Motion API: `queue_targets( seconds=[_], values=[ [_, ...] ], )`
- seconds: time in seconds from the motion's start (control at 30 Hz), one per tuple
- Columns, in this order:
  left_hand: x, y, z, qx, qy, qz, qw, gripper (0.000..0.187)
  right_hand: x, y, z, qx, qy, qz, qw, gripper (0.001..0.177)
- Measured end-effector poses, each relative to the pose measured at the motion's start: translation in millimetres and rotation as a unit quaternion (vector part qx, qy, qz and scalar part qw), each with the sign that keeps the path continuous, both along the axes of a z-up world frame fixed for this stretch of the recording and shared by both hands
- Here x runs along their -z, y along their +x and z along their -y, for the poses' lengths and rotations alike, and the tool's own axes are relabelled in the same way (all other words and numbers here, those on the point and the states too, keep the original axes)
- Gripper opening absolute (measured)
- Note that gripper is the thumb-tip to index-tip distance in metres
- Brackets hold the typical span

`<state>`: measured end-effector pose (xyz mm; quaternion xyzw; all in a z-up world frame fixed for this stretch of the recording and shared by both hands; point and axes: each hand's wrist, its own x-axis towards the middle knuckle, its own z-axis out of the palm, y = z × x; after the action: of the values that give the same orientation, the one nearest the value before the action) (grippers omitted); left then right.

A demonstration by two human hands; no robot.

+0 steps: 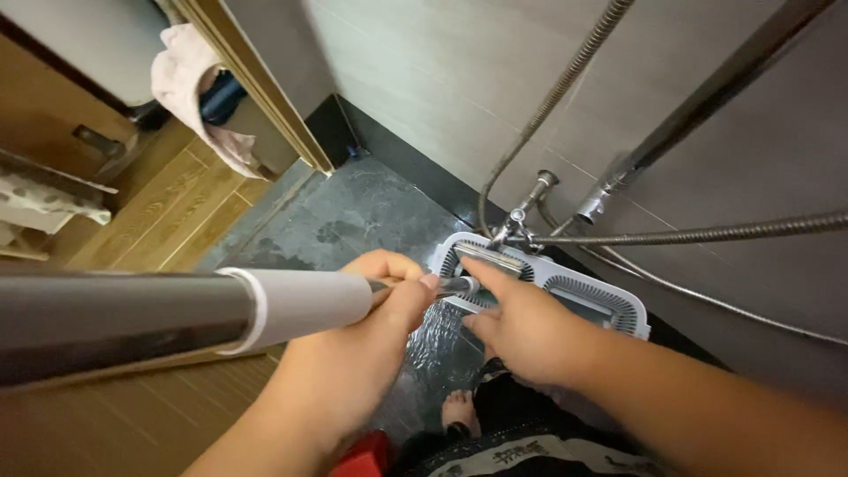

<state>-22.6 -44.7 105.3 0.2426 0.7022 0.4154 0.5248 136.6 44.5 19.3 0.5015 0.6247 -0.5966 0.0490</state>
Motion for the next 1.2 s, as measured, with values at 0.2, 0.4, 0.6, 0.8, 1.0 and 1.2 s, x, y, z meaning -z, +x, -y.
queue_targets(
  seconds=[0.2, 0.4, 0.6, 0.8, 1.0, 1.2],
  values=[
    [-45.5, -20.4, 34.2, 0.118, 0.106, -0.164, 0.974, 0.021, -26.5, -26.5, 21.9, -0.014, 0.097, -0.004, 0.995, 0.05],
    [-54.4, -24.7, 59.7, 0.043, 0.034, -0.2, 0.978, 0.015, -34.8, -23.3, 31.4, -0.143, 0.316, -0.153, 0.925, 0.032],
    [-23.2, -19.8, 61.3, 0.039, 0.172, -0.204, 0.963, 0.013, -27.8, -20.6, 29.8, -0.132, 0.302, -0.184, 0.926, 0.035],
    [-14.2, -23.7, 49.3, 0.048, 0.073, -0.171, 0.981, 0.011, -8.4, -20.5, 20.3, -0.148, 0.3, -0.12, 0.935, 0.054],
    [25.5, -22.9, 32.3, 0.069, 0.094, -0.117, 0.986, 0.013, 13.1, -3.9, 13.0, -0.157, 0.306, -0.122, 0.931, 0.064],
    [52.8, -3.7, -12.3, 0.016, -0.023, -0.033, 0.999, 0.014, 14.3, 9.4, -1.7, -0.174, 0.283, -0.109, 0.937, 0.066]
  ],
)
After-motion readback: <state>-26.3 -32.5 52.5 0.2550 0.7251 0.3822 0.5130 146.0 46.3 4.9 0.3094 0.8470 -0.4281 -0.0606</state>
